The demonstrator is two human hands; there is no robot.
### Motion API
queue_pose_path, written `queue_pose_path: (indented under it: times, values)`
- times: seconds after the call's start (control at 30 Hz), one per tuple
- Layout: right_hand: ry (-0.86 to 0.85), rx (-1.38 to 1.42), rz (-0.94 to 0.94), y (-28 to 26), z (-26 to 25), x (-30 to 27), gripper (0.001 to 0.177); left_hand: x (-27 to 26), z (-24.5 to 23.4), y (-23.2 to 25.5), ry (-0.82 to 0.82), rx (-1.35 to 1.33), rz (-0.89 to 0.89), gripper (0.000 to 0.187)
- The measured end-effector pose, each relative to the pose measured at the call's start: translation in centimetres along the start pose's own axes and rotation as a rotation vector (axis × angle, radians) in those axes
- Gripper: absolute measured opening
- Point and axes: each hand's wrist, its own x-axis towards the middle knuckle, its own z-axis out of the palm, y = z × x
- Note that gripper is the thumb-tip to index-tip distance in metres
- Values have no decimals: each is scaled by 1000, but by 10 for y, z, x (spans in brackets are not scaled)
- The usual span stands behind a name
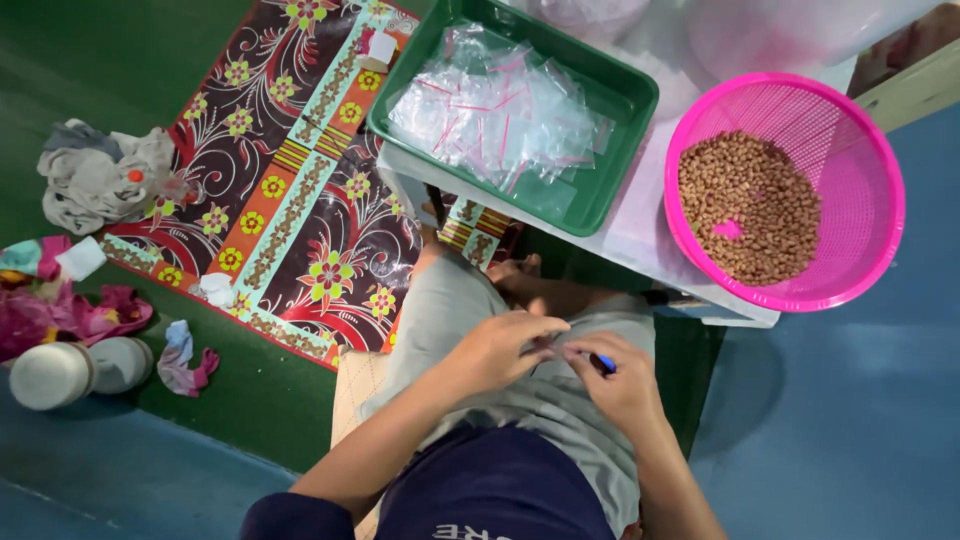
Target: Packaging peanuts into small plastic bags using a spoon at a manual workstation.
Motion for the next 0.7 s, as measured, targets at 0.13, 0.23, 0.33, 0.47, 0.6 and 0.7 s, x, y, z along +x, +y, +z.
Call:
queue_pose_path:
  times: [0.13, 0.23, 0.33, 0.47, 0.6, 0.7]
  values:
    - [46, -17, -45, -1, 1, -1, 10, -4, 12, -19, 56, 6, 25, 15]
    - [52, -27, -82, 1, 5, -1, 11, -7, 14, -20, 62, -30, 10, 11]
    - [40, -27, -116, -5, 7, -2, 9, -12, 20, -26, 53, -69, -25, 8]
    - [7, -11, -129, -15, 10, 1, 8, -11, 13, -23, 22, -91, -46, 6]
    - [5, 49, -121, -10, -1, 7, 8, -9, 10, -23, 28, -153, -46, 14]
    - [-101, 100, 25, -6, -21, 12, 9, -4, 5, -11, 76, -198, -43, 9]
